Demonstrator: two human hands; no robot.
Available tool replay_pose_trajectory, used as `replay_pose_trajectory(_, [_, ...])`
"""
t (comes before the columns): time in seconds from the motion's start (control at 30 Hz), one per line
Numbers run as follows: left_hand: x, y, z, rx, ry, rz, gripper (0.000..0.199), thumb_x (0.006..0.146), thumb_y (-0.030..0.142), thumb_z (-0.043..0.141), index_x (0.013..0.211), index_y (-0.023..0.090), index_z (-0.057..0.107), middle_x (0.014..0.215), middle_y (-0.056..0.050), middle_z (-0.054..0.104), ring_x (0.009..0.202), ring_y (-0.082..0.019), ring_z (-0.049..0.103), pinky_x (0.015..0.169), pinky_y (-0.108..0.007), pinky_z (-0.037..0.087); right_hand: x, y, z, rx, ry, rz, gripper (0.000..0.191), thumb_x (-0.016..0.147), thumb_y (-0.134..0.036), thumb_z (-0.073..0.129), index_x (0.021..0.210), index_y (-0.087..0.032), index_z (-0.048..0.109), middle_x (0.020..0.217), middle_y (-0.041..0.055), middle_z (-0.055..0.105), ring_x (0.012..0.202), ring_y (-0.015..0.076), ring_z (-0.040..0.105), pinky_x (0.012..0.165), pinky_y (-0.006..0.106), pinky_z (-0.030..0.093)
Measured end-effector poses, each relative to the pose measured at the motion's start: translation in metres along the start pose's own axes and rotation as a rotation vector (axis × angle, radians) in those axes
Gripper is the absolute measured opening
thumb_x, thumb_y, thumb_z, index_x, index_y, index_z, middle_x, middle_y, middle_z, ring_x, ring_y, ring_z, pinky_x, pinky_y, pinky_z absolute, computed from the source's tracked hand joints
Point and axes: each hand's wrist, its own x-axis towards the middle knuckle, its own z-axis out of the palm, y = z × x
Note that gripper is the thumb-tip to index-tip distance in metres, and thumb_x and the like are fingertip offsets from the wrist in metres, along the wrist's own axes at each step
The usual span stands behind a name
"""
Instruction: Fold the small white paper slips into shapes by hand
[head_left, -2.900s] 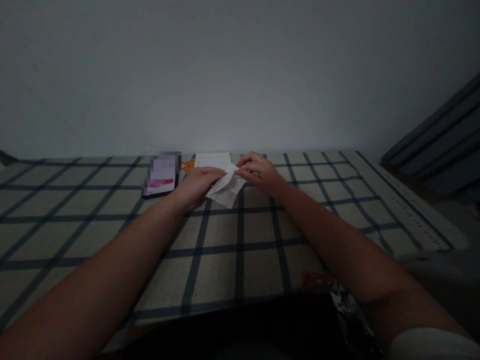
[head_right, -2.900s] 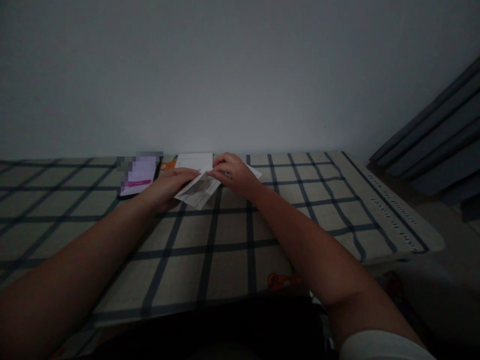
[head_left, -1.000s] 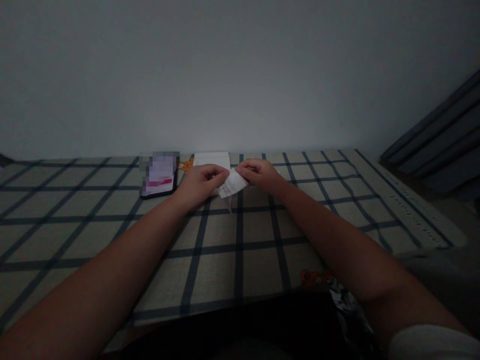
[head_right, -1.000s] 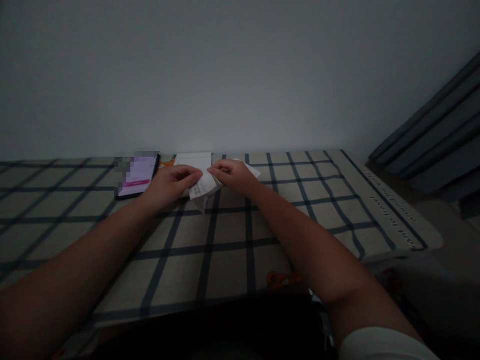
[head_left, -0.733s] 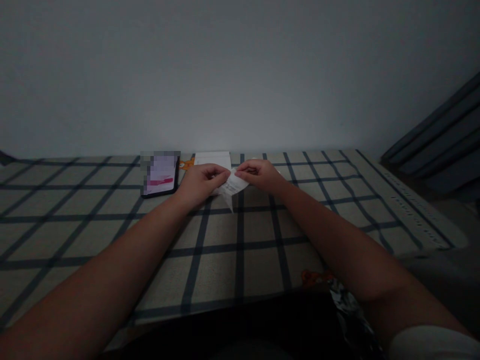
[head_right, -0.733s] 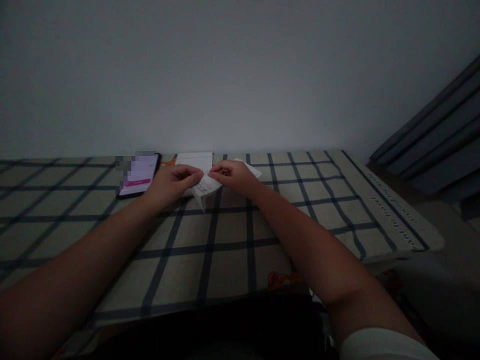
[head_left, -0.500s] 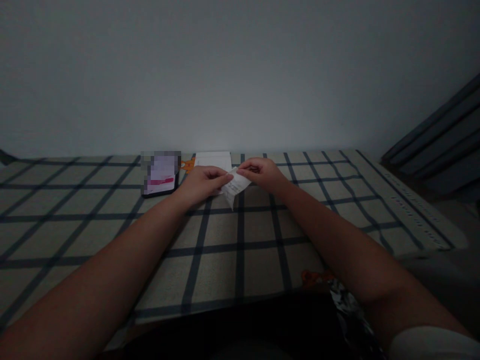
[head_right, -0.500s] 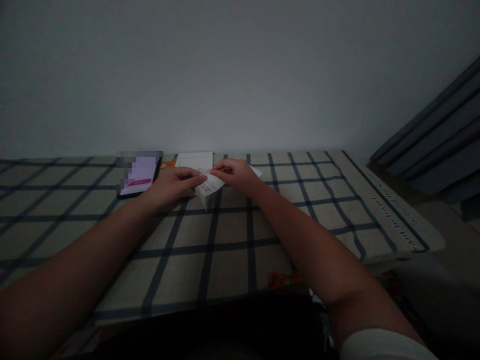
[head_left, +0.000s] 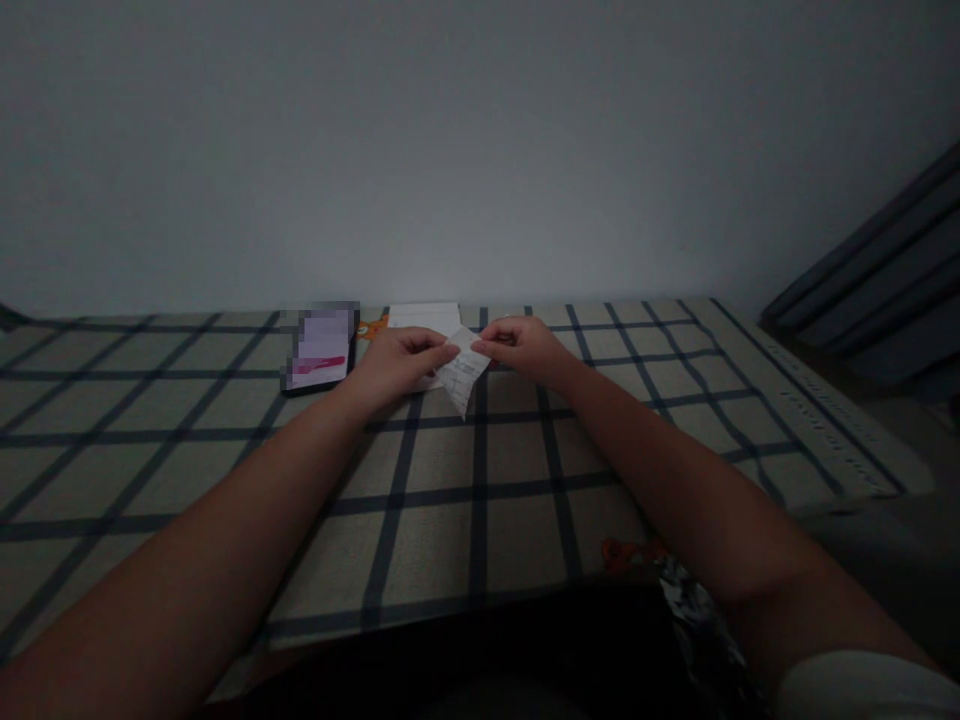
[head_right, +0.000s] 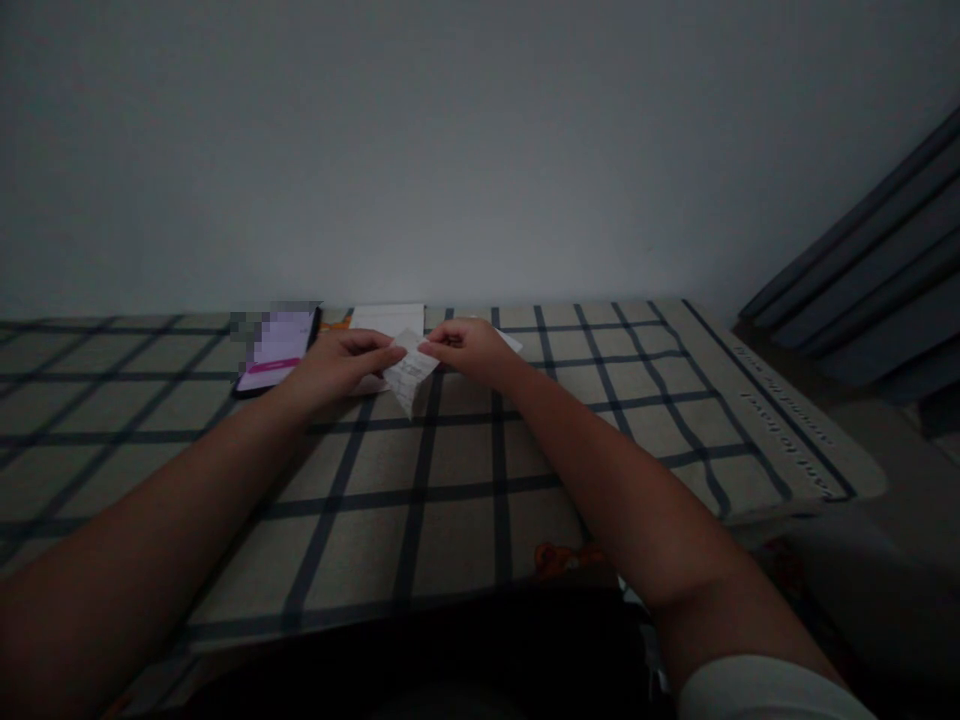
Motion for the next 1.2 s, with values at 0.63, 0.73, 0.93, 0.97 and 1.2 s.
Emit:
replay_pose_trajectory(0.63, [0.003, 0.002, 0.002, -0.236, -0.107, -0.096, 0.031, 0.062, 0.033, 0.091, 0.079, 0.016, 0.072, 0.075, -0.003, 0.072, 0.063, -0.012, 0.064, 0.061, -0.023, 0.051, 0.007, -0.003, -0.002, 0.513, 0.327, 0.167, 0.044, 0.092, -0.061, 0.066, 0.097, -0.018, 0.066, 0.078, 0.0026, 0.069, 0.065, 0.0107, 0.063, 0.061, 0.022, 0.052])
replay_pose_trajectory(0.73, [0.008, 0.001, 0.002, -0.334, 0.051, -0.068, 0.035, 0.057, 0.029, 0.092, 0.081, 0.015, 0.072, 0.079, -0.003, 0.074, 0.068, -0.013, 0.068, 0.070, -0.025, 0.056, 0.009, 0.002, -0.003, 0.491, 0.356, 0.186, 0.034, 0.094, -0.052, 0.067, 0.091, -0.019, 0.064, 0.078, 0.0027, 0.068, 0.065, 0.0106, 0.063, 0.061, 0.022, 0.053])
replay_pose_trajectory(0.93, [0.015, -0.012, 0.005, -0.317, 0.111, 0.002, 0.042, 0.059, 0.037, 0.092, 0.089, 0.014, 0.074, 0.089, -0.007, 0.077, 0.077, -0.018, 0.070, 0.079, -0.032, 0.057, 0.006, 0.005, 0.011, 0.388, 0.192, 0.019, 0.045, 0.076, -0.042, 0.083, 0.112, -0.019, 0.067, 0.102, 0.0063, 0.073, 0.087, 0.0158, 0.068, 0.068, 0.026, 0.056])
replay_pose_trajectory(0.97, [0.015, -0.014, 0.006, -0.293, 0.113, 0.014, 0.042, 0.060, 0.039, 0.092, 0.090, 0.014, 0.075, 0.090, -0.007, 0.077, 0.077, -0.018, 0.070, 0.077, -0.031, 0.056, 0.005, 0.005, 0.013, 0.360, 0.181, -0.002, 0.050, 0.075, -0.042, 0.084, 0.114, -0.018, 0.067, 0.102, 0.0064, 0.072, 0.088, 0.0162, 0.068, 0.073, 0.027, 0.057])
replay_pose_trajectory(1.2, [0.008, -0.013, 0.008, -0.136, 0.093, 0.065, 0.032, 0.067, 0.041, 0.087, 0.080, 0.016, 0.073, 0.076, -0.003, 0.073, 0.063, -0.014, 0.061, 0.061, -0.026, 0.046, 0.000, 0.003, 0.011, 0.056, 0.127, -0.159, 0.065, 0.069, -0.050, 0.089, 0.122, -0.017, 0.069, 0.123, 0.0119, 0.067, 0.094, 0.0191, 0.065, 0.074, 0.030, 0.055])
